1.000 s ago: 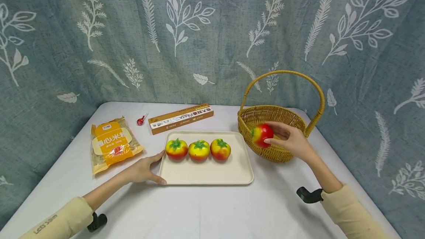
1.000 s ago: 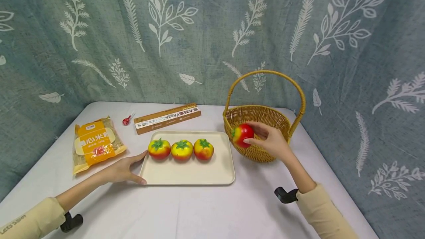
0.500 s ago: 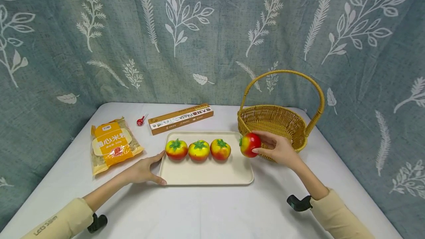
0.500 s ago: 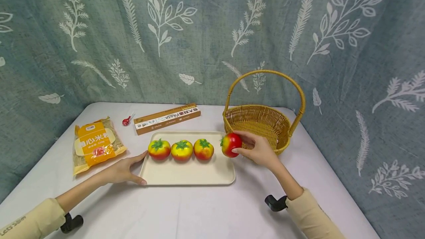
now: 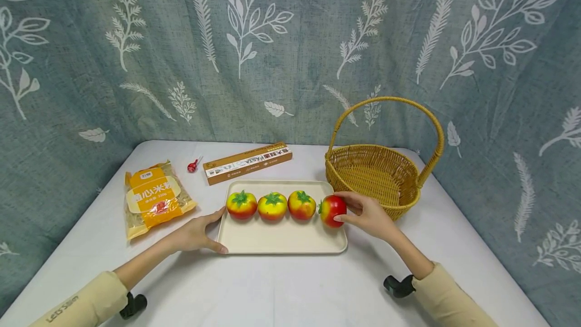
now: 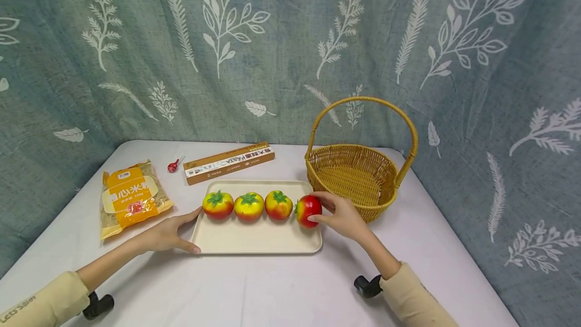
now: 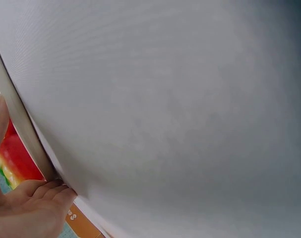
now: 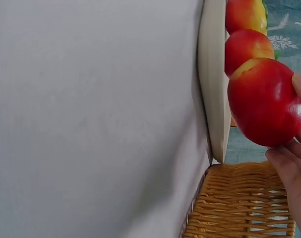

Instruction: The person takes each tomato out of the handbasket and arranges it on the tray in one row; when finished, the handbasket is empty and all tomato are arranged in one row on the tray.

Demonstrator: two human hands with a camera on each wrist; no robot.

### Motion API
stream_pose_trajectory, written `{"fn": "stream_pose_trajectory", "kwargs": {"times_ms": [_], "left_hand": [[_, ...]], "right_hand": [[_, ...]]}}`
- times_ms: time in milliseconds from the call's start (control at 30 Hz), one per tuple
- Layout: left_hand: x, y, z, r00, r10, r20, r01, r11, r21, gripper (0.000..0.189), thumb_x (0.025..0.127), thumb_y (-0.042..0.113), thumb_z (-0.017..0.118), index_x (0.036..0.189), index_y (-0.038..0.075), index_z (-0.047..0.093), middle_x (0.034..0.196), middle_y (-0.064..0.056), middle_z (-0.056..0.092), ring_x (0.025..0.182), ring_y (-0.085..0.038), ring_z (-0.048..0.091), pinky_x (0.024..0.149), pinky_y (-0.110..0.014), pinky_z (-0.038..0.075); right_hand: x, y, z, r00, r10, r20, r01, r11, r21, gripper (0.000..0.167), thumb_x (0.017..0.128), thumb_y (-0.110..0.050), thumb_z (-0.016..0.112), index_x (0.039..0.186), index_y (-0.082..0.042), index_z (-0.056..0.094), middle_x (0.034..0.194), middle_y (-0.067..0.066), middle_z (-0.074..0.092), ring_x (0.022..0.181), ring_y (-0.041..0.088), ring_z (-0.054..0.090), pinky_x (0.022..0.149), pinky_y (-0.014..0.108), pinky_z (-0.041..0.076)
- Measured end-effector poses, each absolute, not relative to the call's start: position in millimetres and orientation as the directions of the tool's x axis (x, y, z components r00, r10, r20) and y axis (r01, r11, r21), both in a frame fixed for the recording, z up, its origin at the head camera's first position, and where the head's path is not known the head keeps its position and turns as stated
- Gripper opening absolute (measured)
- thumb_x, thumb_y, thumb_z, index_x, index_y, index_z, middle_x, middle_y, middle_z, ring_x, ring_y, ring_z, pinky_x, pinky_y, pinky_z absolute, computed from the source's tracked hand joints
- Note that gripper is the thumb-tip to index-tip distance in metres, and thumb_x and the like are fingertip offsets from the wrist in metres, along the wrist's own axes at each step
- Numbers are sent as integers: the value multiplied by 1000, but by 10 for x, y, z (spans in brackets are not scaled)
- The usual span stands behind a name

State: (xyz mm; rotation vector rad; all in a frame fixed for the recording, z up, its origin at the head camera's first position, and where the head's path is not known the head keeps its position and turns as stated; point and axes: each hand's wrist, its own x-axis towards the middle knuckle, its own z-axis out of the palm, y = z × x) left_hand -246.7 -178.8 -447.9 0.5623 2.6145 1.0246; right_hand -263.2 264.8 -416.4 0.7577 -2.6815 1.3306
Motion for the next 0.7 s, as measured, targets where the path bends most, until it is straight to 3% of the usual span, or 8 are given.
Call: {"fn": "stream_pose_trajectory", "kwargs": {"times_ms": [400, 700], "left_hand": [[-2470, -1787, -4480, -885, 452, -111, 259, 677, 689, 112, 67, 38, 87, 150, -3, 25, 151, -27, 30, 136, -46, 29, 110, -59, 26], [-2472, -1782, -4473, -886, 450, -116, 249, 671, 698, 112, 68, 39, 87, 150, -2, 24, 151, -27, 29, 137, -46, 28, 111, -58, 24]], "right_hand": [[-2645, 2634, -4240, -878, -410, 246, -456, 563, -689, 55, 78, -21, 81, 126, -5, 60, 127, 12, 61, 119, 29, 57, 95, 35, 49], [-2642, 2744, -4189, -831, -499, 244, -537, 608, -585, 66, 75, -20, 84, 131, 2, 57, 129, 17, 60, 116, 33, 58, 91, 45, 50]]}}
